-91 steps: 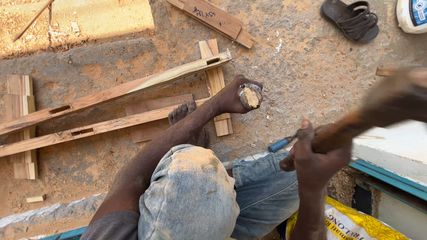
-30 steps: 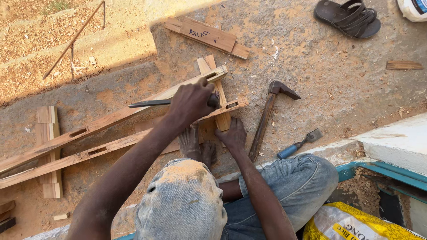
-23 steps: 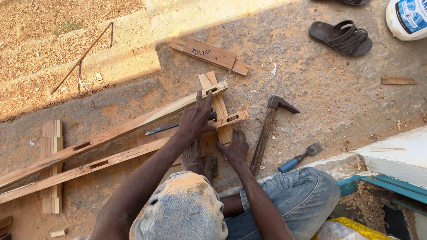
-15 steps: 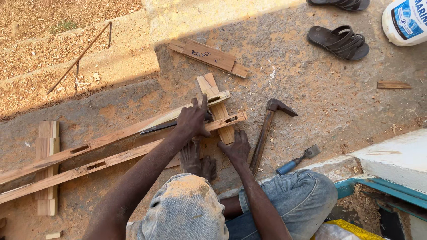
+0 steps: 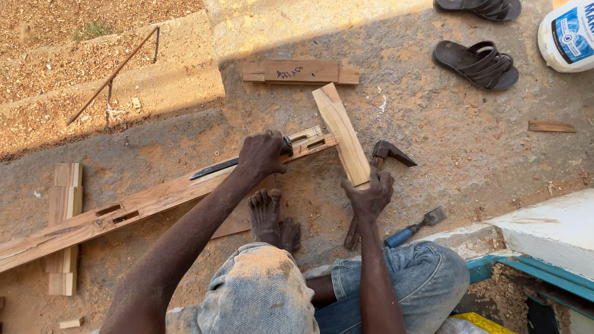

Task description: The person sits on the ground and uses a hammer and chisel to carve rectangular notches into wooden planks. They repeatedly strike the chisel to remove wood chips and refine the joints.

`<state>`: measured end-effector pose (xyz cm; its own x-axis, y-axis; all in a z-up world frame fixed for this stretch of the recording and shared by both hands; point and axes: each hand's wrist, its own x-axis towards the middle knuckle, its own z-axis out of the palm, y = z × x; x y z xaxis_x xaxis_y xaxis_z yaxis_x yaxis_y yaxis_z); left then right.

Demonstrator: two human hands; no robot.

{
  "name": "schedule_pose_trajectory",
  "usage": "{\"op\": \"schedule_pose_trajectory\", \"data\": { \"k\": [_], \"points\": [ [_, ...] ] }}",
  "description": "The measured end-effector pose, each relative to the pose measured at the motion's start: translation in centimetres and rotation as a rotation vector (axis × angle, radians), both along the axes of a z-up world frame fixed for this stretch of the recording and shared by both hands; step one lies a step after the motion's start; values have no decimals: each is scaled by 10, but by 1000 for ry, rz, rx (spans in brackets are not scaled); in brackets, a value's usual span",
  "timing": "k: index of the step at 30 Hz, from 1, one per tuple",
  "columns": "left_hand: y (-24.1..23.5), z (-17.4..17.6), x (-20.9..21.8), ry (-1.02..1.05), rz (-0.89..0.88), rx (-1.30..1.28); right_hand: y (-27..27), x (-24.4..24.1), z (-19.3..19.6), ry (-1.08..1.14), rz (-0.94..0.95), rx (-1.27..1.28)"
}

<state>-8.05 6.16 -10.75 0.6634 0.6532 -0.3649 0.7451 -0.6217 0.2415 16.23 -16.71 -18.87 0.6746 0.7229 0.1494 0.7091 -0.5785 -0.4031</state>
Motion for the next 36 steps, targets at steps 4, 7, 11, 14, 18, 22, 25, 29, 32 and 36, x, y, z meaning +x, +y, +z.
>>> {"op": "schedule_pose_trajectory", "data": {
  "k": [4,7,11,14,18,22,25,29,32,36],
  "points": [
    [3,-3,6,-5,-8,-28,-18,47,18,-34,-262,58],
    [-10,-3,1,31,-40,-22,-31,73,28,-48,-404,33],
    [4,11,3,16,-46,21,-2,54,34,-336,-319,-160],
    [6,14,7,9,-45,34,13,-27,21,-21,165,-94],
    [9,15,9,98,-28,-53,44,-125,-8,268,1061,-340],
    [9,10,8,85,-73,33,74,-151,-27,417,1133,-242],
    [10,7,7,40,-74,70,77,-139,-22,194,1291,-194],
    [12,1,7,72,-66,22,43,-111,-6,12,943,-342],
    [12,-5,4,3,-67,70,21,-103,-5,101,501,-440],
    [2,-9,10,80,-23,-84,13,-106,-16,62,215,-291]
  ]
}}
